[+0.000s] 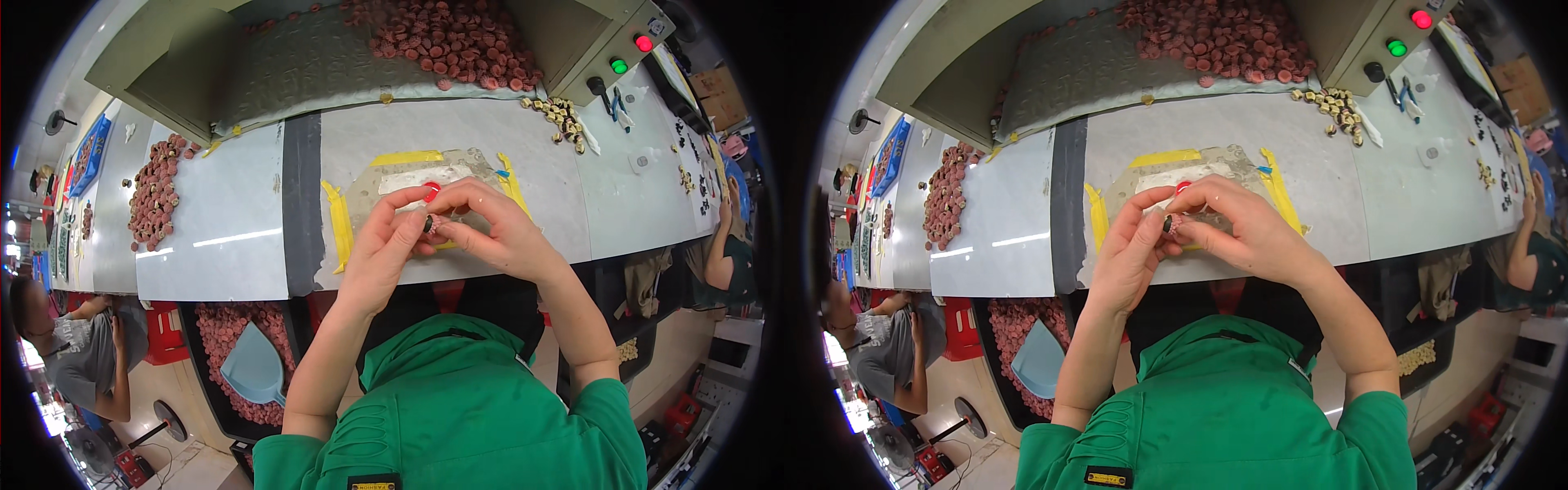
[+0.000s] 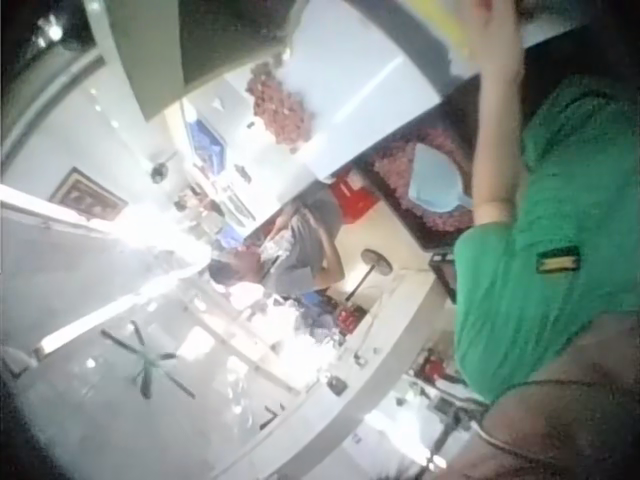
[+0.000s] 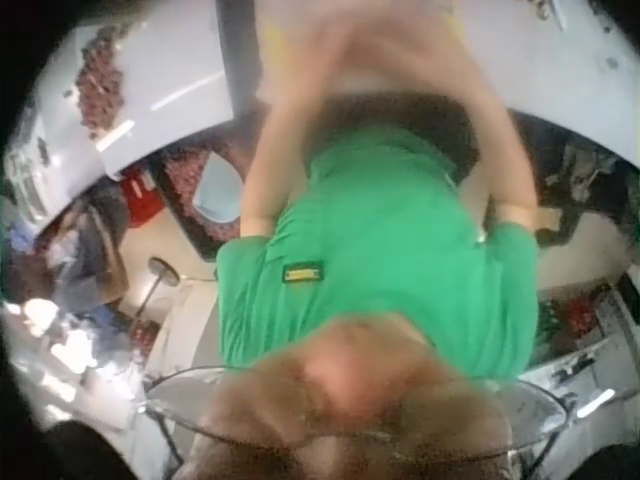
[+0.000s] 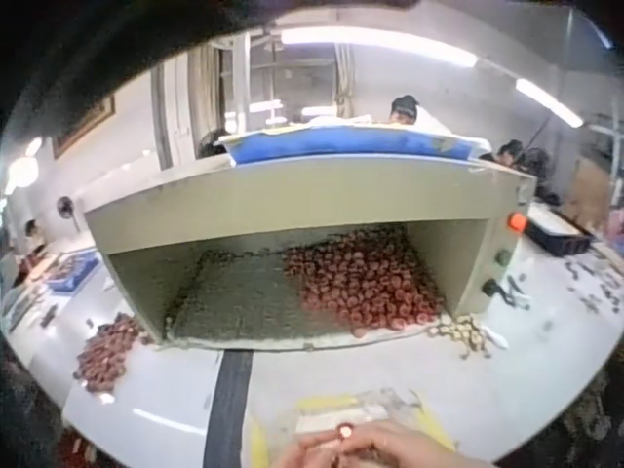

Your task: The person assembles small figurines by picking up components by hand, applying glue to them, and pressing the pieces together.

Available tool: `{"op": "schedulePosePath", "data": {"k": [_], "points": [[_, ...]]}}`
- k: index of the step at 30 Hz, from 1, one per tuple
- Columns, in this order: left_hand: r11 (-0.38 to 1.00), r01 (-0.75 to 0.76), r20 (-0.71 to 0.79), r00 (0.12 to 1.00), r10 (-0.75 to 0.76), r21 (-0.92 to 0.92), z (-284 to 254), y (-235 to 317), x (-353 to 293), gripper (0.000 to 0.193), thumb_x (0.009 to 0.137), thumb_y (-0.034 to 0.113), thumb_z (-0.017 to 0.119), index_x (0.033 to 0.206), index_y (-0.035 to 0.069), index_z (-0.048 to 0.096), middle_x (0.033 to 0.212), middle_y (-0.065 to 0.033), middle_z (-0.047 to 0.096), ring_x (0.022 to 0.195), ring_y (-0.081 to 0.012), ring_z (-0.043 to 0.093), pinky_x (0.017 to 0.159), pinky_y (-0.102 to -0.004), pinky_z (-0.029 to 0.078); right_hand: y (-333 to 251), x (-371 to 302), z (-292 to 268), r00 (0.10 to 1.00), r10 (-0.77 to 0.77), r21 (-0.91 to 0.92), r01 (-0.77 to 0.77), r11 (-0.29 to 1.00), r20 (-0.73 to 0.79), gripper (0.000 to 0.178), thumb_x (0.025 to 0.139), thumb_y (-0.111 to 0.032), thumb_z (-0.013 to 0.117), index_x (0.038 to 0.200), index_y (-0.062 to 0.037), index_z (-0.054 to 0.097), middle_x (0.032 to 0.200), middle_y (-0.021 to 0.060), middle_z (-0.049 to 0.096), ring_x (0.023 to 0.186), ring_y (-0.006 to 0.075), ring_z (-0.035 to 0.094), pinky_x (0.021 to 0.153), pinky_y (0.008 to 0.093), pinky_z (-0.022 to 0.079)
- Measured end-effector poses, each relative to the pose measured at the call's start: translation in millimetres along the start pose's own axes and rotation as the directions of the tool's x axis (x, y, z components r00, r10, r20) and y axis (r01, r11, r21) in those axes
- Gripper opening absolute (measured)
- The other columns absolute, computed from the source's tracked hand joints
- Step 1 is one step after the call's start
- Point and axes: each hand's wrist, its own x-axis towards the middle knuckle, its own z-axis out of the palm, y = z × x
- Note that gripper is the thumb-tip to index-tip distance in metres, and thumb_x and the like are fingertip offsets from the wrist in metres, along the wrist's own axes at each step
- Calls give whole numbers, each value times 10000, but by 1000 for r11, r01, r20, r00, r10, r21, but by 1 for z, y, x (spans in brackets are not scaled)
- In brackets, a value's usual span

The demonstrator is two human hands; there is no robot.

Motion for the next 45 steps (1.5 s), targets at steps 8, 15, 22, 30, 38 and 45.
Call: {"op": "schedulePosePath", "data": {"k": [8, 15, 22, 30, 38, 45], "points": [[995, -88, -6, 996, 89, 35, 1, -9, 1, 362, 991, 235, 478, 1299, 43, 455, 1094, -40, 598, 919, -84, 574, 787, -234, 474, 5, -1, 7, 998, 60, 152, -60, 987, 4, 170, 906, -81, 555, 1065, -22, 570, 1014, 73, 570, 889, 153, 591, 787, 286, 475], [992, -125, -21, 992, 125, 18, 5, -10, 1, 312, 982, 161, 496, 1261, 25, 465, 1064, -69, 609, 910, -101, 589, 822, -248, 482, 8, 1, 3, 997, 59, 197, -67, 978, 46, 158, 907, -80, 552, 1056, -29, 569, 1022, 65, 560, 893, 149, 584, 788, 278, 470], [899, -153, -32, 983, 182, 410, -2, 10, -11, 297, 916, 45, 562, 1206, 12, 507, 1009, -51, 615, 903, -109, 581, 813, -241, 479, 0, -12, -11, 998, 65, 17, -65, 998, 4, 190, 897, -48, 539, 1083, -28, 577, 1122, 55, 547, 1030, 143, 518, 861, 282, 425], [-329, 130, 124, 749, 651, 935, -161, 111, -12, 132, 855, 106, 618, 959, 24, 629, 932, -124, 628, 933, -289, 565, 847, -384, 436, 36, -47, -113, 814, -27, -434, -282, 856, -581, 179, 895, -63, 544, 1065, -44, 598, 1067, 74, 570, 920, 160, 575, 770, 277, 475], [-477, 254, 224, 640, 735, 842, -217, 132, -11, 204, 858, 123, 618, 1045, 42, 623, 1108, -98, 612, 1007, -292, 554, 897, -391, 419, 73, -28, -142, 900, -210, -758, -174, 628, -381, 201, 856, 21, 552, 1043, -34, 596, 972, 102, 596, 897, 240, 579, 781, 337, 490], [-210, -372, 422, 707, 568, 904, -54, 72, 117, 236, 830, 131, 637, 1055, 59, 625, 1079, -115, 618, 1024, -305, 559, 887, -382, 436, 45, -22, -113, 918, 100, -538, -310, 784, -384, 105, 823, -51, 623, 917, -24, 587, 918, 123, 599, 886, 295, 582, 765, 360, 480]]}}
